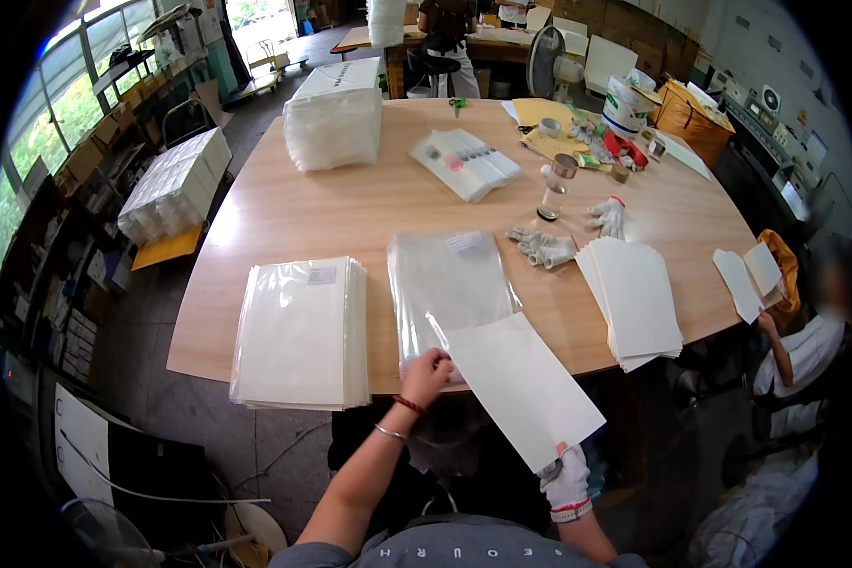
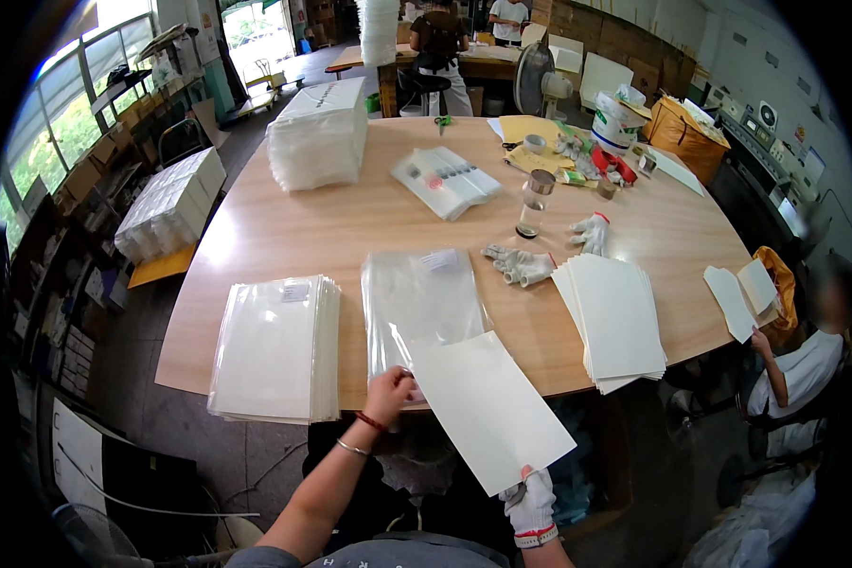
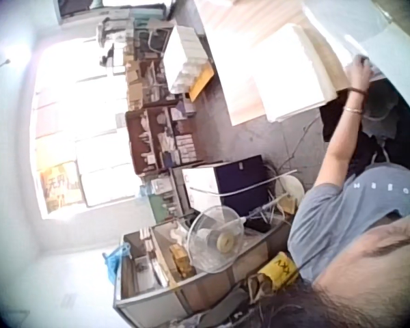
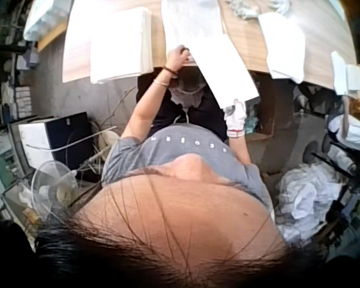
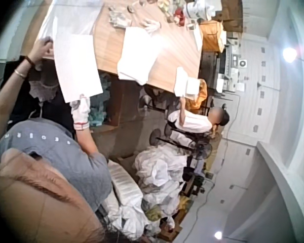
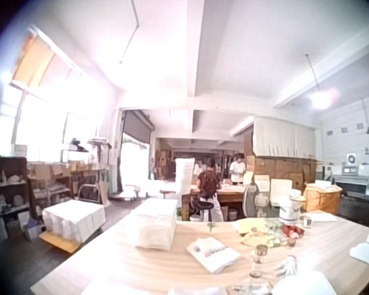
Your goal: The person repeatedly picks up white paper sheets and places them into clear plastic bags on a table. The person wears gloves and handles the sheets one at a time, stacking the filled bags on the table.
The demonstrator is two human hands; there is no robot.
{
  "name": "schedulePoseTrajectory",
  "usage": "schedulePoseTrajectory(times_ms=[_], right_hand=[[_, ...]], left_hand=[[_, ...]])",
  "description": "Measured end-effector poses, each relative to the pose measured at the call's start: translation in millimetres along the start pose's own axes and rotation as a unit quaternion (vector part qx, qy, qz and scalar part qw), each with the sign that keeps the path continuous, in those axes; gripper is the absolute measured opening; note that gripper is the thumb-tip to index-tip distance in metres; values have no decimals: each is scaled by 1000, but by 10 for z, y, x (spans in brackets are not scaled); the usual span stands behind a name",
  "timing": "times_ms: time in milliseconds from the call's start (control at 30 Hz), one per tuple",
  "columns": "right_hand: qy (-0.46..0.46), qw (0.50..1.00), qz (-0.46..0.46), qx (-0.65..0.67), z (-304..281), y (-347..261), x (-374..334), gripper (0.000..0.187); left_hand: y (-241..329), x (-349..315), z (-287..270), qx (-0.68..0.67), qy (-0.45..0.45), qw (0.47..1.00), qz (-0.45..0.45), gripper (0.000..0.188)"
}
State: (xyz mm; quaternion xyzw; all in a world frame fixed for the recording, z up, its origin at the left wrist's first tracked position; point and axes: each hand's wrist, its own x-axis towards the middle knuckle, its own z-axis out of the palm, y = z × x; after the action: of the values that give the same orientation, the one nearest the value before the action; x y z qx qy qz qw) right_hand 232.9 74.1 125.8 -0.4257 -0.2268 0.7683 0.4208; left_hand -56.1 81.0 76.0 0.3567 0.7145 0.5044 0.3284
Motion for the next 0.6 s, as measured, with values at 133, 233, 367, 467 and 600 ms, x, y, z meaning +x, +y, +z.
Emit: schedulePoseTrajectory(times_ms=[133, 233, 367, 467, 600], right_hand=[[-21, 997, 51, -47, -50, 7, -50, 17], [-43, 996, 71, -40, -43, 36, -104, 16], [2, 991, 126, -40, 74, 272, 6, 14], [-55, 989, 132, 26, 210, 645, 508, 12], [-67, 987, 136, 51, 411, 850, 1129, 11]], left_hand=[[-716, 103, 796, -114, 1, 987, 109, 30], [-1204, -65, 1128, -104, -139, 985, -5, 35], [-962, -607, 1116, -404, -168, 886, -150, 36], [-1291, -809, 1178, -200, -155, 967, 21, 33], [-952, -739, 1015, -253, -96, 950, -156, 29]])
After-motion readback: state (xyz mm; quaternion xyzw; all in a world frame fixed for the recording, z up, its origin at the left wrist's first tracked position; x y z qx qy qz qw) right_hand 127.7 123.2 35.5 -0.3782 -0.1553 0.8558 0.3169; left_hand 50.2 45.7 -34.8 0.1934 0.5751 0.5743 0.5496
